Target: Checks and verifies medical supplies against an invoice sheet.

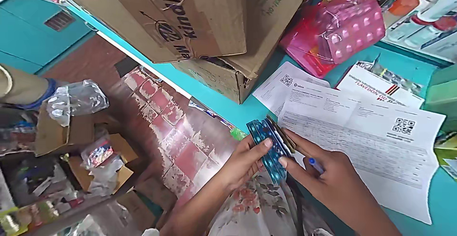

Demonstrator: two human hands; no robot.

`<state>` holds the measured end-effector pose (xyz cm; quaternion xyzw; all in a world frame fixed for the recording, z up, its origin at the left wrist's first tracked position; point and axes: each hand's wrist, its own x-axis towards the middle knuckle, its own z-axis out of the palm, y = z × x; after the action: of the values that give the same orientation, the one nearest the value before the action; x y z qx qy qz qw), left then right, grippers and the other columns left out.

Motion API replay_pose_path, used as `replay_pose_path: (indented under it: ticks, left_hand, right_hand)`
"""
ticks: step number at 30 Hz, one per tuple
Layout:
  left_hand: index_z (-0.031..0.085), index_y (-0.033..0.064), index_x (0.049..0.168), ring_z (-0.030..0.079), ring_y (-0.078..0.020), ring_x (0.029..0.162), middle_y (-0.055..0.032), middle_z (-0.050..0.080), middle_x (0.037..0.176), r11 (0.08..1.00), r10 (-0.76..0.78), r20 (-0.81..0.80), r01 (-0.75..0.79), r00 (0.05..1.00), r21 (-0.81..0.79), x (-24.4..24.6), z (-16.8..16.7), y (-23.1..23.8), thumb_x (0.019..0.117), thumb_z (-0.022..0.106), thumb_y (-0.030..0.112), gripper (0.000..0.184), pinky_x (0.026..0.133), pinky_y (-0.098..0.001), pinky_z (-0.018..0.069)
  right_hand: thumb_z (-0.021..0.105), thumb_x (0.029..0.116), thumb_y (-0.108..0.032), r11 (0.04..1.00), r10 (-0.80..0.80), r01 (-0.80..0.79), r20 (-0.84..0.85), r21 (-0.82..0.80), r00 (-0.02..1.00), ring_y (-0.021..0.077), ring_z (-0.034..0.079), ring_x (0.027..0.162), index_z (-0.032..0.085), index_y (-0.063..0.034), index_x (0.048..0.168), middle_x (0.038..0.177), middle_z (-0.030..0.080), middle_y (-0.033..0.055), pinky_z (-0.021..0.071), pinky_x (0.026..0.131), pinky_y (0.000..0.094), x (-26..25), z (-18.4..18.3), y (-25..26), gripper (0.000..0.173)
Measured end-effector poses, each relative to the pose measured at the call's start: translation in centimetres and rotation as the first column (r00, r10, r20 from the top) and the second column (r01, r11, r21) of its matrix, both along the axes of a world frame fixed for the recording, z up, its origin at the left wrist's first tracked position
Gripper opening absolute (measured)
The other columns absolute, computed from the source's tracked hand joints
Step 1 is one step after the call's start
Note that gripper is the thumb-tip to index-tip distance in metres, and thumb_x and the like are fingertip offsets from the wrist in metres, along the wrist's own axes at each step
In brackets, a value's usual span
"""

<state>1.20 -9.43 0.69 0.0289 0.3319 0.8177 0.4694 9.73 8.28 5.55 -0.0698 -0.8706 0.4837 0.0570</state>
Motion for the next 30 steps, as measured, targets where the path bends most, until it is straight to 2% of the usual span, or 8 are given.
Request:
replay_pose_path:
  ticks: [10, 13, 15, 18, 21, 23, 26, 30]
  left_hand:
    - [0.057, 0.0105, 0.122, 0.074, -0.0123, 0.096, -0.0013, 0.075, 0.106, 0.998, 0.026, 0.033, -0.024, 0.999, -0.063, 0.1, 0.5, 0.2, 0.0985, 0.068, 0.028, 0.031, 0.088, -0.0298, 0.061]
    - [0.054, 0.0085, 0.122, 0.073, -0.0083, 0.09, 0.0011, 0.074, 0.102, 0.977, 0.075, -0.077, -0.089, 0.994, -0.194, 0.2, 0.7, 0.5, 0.0978, 0.069, 0.031, 0.036, 0.081, -0.0259, 0.0611]
    - [0.053, 0.0059, 0.123, 0.071, -0.0049, 0.091, 0.004, 0.073, 0.102, 0.96, 0.073, -0.252, -0.136, 0.965, -0.244, 0.2, 0.3, 0.4, 0.0971, 0.069, 0.034, 0.042, 0.081, -0.0236, 0.0595]
    - [0.052, -0.0047, 0.127, 0.072, -0.0043, 0.09, 0.0011, 0.074, 0.101, 0.898, -0.009, -0.618, -0.266, 0.786, -0.351, -0.3, 0.2, 0.6, 0.0926, 0.072, 0.042, 0.061, 0.081, -0.0248, 0.0616]
    - [0.061, -0.0034, 0.121, 0.073, -0.0074, 0.078, -0.0042, 0.075, 0.091, 0.723, -0.251, -0.778, -0.422, 0.576, -0.547, -1.1, 2.0, 1.6, 0.0829, 0.078, 0.054, 0.072, 0.07, -0.0267, 0.0617]
    - [0.064, -0.0016, 0.117, 0.071, -0.0143, 0.073, -0.0069, 0.072, 0.083, 0.616, -0.41, -0.792, -0.502, 0.453, -0.607, -1.4, 3.5, 2.2, 0.0834, 0.073, 0.06, 0.071, 0.065, -0.0337, 0.0592]
    - [0.064, -0.0006, 0.115, 0.07, -0.0233, 0.072, -0.009, 0.069, 0.078, 0.547, -0.535, -0.753, -0.523, 0.382, -0.654, -1.7, 5.0, 2.8, 0.085, 0.069, 0.062, 0.07, 0.062, -0.0424, 0.0568]
    - [0.065, -0.0001, 0.112, 0.07, -0.0254, 0.07, -0.0094, 0.068, 0.076, 0.52, -0.586, -0.735, -0.536, 0.343, -0.665, -2.0, 5.9, 3.3, 0.0851, 0.069, 0.062, 0.067, 0.059, -0.0436, 0.0557]
  right_hand:
    - [0.063, 0.0973, -0.032, 1.0, 0.004, -0.004, 0.0, -0.016, 1.0, -0.0088, 0.046, 0.052, 0.063, -0.0015, 0.137, 0.09, 0.075, -0.0021, 0.0393, 0.046, 0.0105, 0.0, -0.4, 0.0, 0.05]
    - [0.065, 0.0944, -0.034, 0.996, -0.002, 0.003, -0.009, 0.085, 1.0, -0.0026, 0.045, 0.051, 0.063, -0.0022, 0.138, 0.076, 0.07, -0.0002, 0.0402, 0.047, 0.014, -0.1, -0.8, -1.0, 0.054]
    - [0.065, 0.0945, -0.03, 1.0, -0.001, 0.001, 0.001, 0.001, 1.0, -0.0054, 0.045, 0.053, 0.063, -0.0007, 0.137, 0.08, 0.071, -0.0009, 0.0395, 0.049, 0.0115, -0.3, -1.0, -1.0, 0.052]
    - [0.065, 0.0941, -0.025, 0.982, -0.015, 0.018, 0.018, -0.187, 1.0, -0.011, 0.054, 0.058, 0.06, 0.0012, 0.138, 0.09, 0.075, -0.0059, 0.0456, 0.051, 0.0085, -0.5, -1.7, -0.5, 0.051]
    - [0.068, 0.0886, -0.015, 0.927, -0.096, 0.099, 0.027, -0.362, 0.995, -0.0112, 0.053, 0.057, 0.055, 0.005, 0.138, 0.097, 0.076, -0.0086, 0.0442, 0.047, 0.0086, -0.3, -2.5, -0.9, 0.055]
    - [0.065, 0.0884, -0.008, 0.851, -0.149, 0.151, 0.046, -0.503, 0.988, -0.0102, 0.051, 0.054, 0.049, 0.0053, 0.138, 0.097, 0.074, -0.011, 0.0426, 0.045, 0.0093, -0.1, -2.8, -1.4, 0.054]
    - [0.063, 0.0922, -0.006, 0.749, -0.191, 0.182, 0.056, -0.637, 0.98, -0.0073, 0.051, 0.051, 0.05, -0.0026, 0.134, 0.095, 0.073, -0.0122, 0.0436, 0.044, 0.011, 0.1, -3.3, -1.6, 0.044]
    - [0.058, 0.0947, -0.004, 0.669, -0.191, 0.186, 0.075, -0.719, 0.979, -0.0063, 0.046, 0.045, 0.054, -0.0145, 0.125, 0.071, 0.063, -0.0134, 0.041, 0.041, 0.0112, 0.0, -3.5, -1.7, 0.032]
